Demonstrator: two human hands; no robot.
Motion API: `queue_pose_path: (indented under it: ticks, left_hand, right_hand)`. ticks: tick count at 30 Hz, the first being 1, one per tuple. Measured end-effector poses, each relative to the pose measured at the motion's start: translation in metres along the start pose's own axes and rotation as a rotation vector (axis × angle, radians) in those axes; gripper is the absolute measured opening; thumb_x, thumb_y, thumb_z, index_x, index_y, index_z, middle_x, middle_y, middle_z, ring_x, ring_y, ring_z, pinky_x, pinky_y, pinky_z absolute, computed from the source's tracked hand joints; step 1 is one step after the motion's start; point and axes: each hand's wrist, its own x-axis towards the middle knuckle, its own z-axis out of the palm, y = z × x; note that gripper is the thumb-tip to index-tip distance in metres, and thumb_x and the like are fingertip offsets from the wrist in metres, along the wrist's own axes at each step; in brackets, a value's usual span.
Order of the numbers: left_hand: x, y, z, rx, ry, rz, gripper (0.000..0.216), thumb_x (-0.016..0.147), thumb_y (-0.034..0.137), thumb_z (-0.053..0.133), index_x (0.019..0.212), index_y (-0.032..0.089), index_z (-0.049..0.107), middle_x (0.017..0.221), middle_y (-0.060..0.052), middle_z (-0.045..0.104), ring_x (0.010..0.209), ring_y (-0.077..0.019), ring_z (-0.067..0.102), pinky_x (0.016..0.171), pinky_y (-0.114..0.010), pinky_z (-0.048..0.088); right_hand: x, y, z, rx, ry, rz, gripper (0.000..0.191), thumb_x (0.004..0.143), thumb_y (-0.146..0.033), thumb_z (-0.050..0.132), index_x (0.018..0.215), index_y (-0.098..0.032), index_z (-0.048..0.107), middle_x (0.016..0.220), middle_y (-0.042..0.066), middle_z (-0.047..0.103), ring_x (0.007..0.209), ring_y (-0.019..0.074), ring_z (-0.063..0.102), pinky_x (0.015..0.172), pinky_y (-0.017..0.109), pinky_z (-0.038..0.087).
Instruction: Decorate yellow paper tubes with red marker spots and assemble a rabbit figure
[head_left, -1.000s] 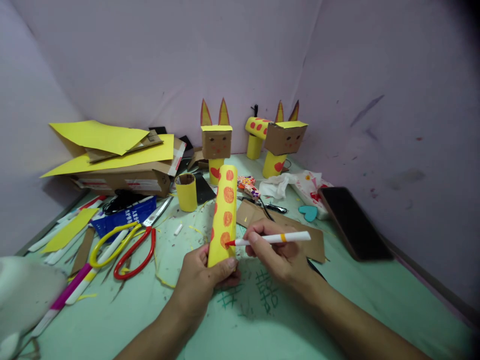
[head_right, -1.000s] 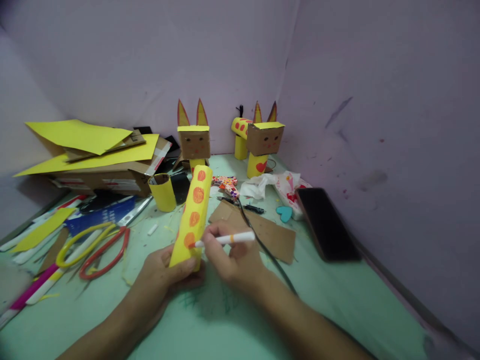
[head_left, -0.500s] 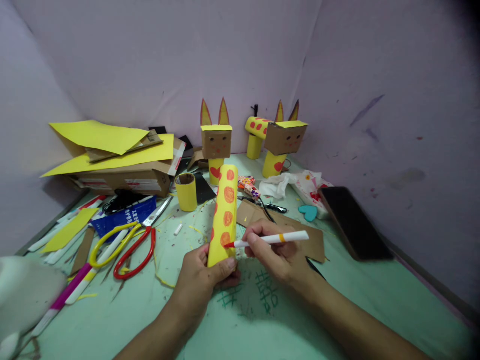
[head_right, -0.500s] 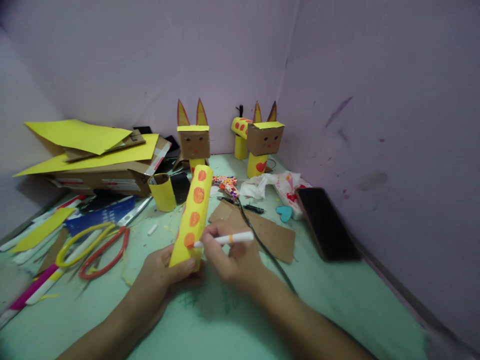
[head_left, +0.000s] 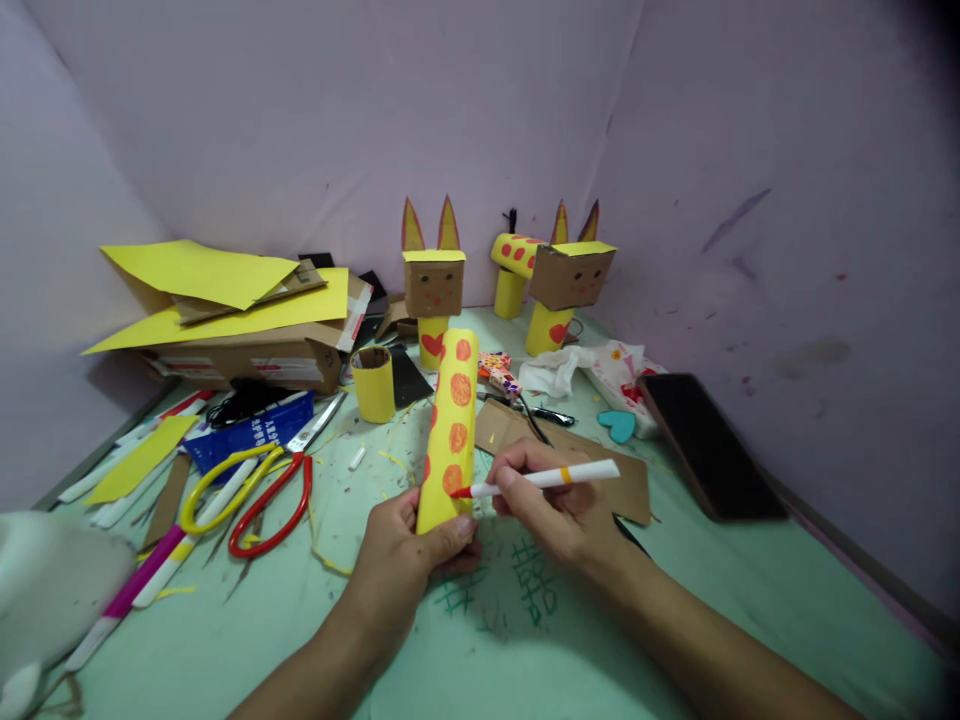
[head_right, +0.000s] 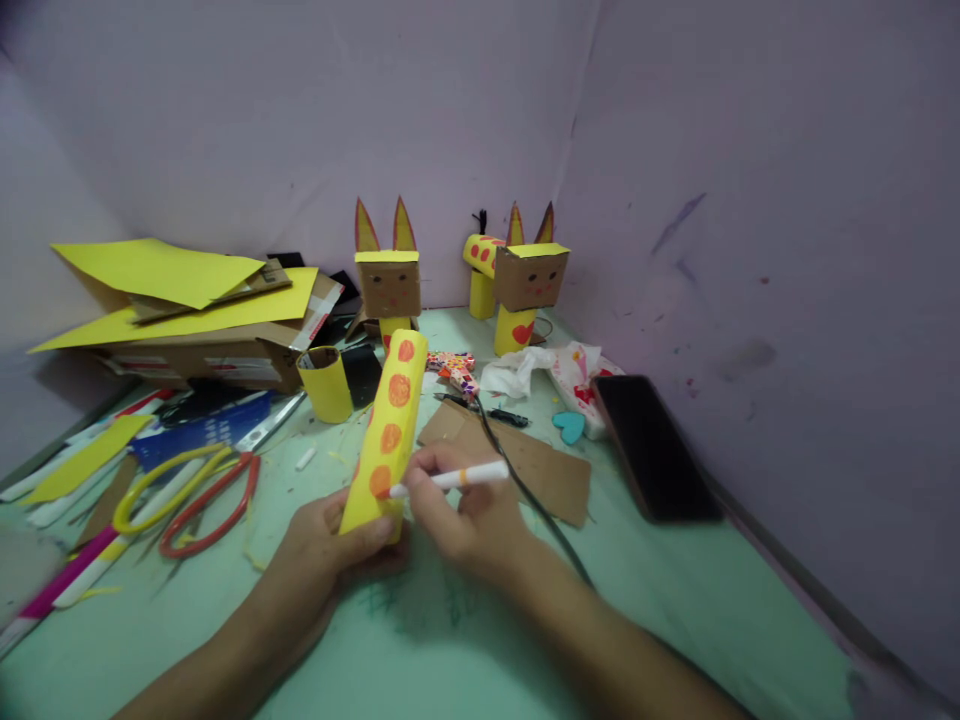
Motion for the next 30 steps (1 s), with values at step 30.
queue_pose_path:
  ticks: [30]
  left_hand:
    - [-0.005, 0.005, 0.002, 0.02, 0.027, 0.011, 0.034, 0.058, 0.028, 0.077, 0.08, 0.008, 0.062, 0.065, -0.004, 0.065, 0.06, -0.0146, 0.061, 0.055, -0.024, 0.054]
  right_hand:
    - [0.001, 0.011, 0.003, 0.113, 0.08, 0.062, 0.017, 0.085, -0.03, 0.049, 0.075, -0.019, 0.057, 0.061, -0.001, 0.056, 0.056, 0.0134, 0.052, 0.052, 0.025, 0.041]
